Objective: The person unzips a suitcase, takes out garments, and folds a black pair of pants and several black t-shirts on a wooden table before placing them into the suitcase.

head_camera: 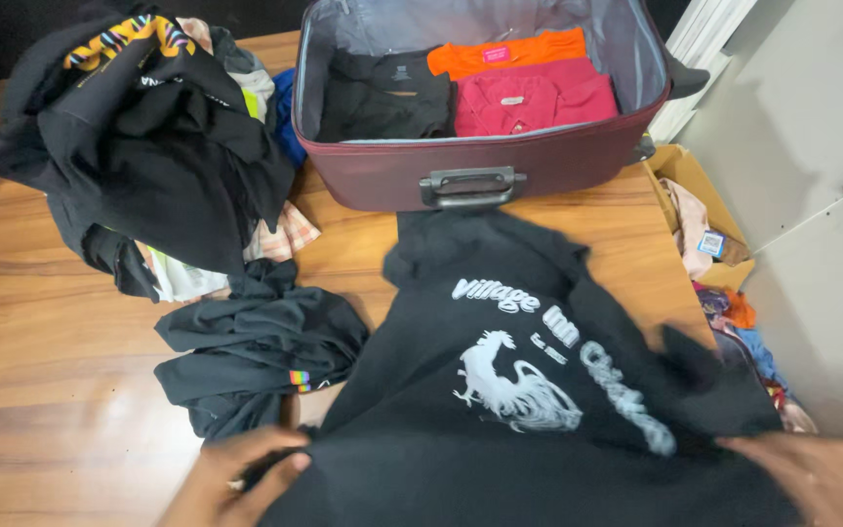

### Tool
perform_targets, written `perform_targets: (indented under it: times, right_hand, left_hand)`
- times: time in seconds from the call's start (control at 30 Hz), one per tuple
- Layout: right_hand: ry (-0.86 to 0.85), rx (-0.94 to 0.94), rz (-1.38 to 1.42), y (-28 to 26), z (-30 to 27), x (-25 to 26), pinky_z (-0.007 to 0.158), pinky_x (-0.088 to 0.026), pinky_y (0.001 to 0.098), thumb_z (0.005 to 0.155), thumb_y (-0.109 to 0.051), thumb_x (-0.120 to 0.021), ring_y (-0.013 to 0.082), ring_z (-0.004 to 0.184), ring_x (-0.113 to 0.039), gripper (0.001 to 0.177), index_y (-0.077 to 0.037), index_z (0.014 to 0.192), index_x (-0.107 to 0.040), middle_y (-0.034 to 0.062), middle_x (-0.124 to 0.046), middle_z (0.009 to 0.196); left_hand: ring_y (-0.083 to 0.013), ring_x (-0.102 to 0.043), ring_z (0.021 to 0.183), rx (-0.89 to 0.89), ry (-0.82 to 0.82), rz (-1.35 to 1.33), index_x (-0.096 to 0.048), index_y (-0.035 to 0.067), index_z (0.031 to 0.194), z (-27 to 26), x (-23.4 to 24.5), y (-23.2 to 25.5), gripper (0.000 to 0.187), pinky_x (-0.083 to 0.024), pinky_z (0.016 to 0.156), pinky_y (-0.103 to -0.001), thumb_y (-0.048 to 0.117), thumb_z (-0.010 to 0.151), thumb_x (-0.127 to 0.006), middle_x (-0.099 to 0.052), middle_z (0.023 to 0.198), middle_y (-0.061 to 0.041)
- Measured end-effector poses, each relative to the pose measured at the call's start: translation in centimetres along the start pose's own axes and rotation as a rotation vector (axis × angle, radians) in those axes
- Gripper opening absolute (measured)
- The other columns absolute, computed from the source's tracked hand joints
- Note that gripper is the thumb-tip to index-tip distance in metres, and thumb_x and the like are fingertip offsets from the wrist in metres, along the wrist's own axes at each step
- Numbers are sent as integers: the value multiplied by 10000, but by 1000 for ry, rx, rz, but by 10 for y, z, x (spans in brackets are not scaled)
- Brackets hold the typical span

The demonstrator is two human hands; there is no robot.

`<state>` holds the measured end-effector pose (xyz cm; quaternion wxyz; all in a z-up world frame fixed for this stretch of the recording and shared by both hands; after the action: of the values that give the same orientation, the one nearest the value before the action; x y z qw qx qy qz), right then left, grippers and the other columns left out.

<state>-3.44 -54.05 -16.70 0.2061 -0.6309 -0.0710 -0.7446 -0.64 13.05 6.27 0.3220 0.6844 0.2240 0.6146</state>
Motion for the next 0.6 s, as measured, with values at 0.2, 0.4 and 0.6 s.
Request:
perform_targets:
  times: [0.2,0.4,0.6]
  right_hand:
    - [-309,-225,268,-57,31,44,1089,-446,426,713,-400,-826,253,1281,-603,734,-269,1405,-619,20,-653,1357]
    - [1,-272,483,-172,162,168,1042,-467,403,781,-358,-770,283,1290,-583,625,-186,1360,-608,61,-616,1365]
    - [125,-214,66,-181,182,135,1079,-409,478,857,-451,-618,361,1355,-499,532,-194,1321,-659,95,-596,1449]
  left_hand:
    - [-151,-819,992,361,-49,-235,-697,105,1251,-6,-37,9,406,-627,876,-311,178,853,-729,-780,1022,-56]
    - [-314,-615,1286,-8,75,-177,-602,28,1325,40,-76,83,499,-483,1060,-396,266,900,-710,-636,1353,-180]
    - [-450,-293,1451,-73,180,293,-411,-63,1457,76,-123,69,830,-298,1131,-485,454,889,-726,-333,1554,-275]
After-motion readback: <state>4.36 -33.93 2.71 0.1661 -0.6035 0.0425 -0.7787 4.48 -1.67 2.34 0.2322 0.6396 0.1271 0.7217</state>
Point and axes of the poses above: each hand's wrist, its own z-axis towards the middle knuckle, its own x-axis out of the back of the hand, y = z × x, the point moved 2 cm from there along z, towards the middle knuckle
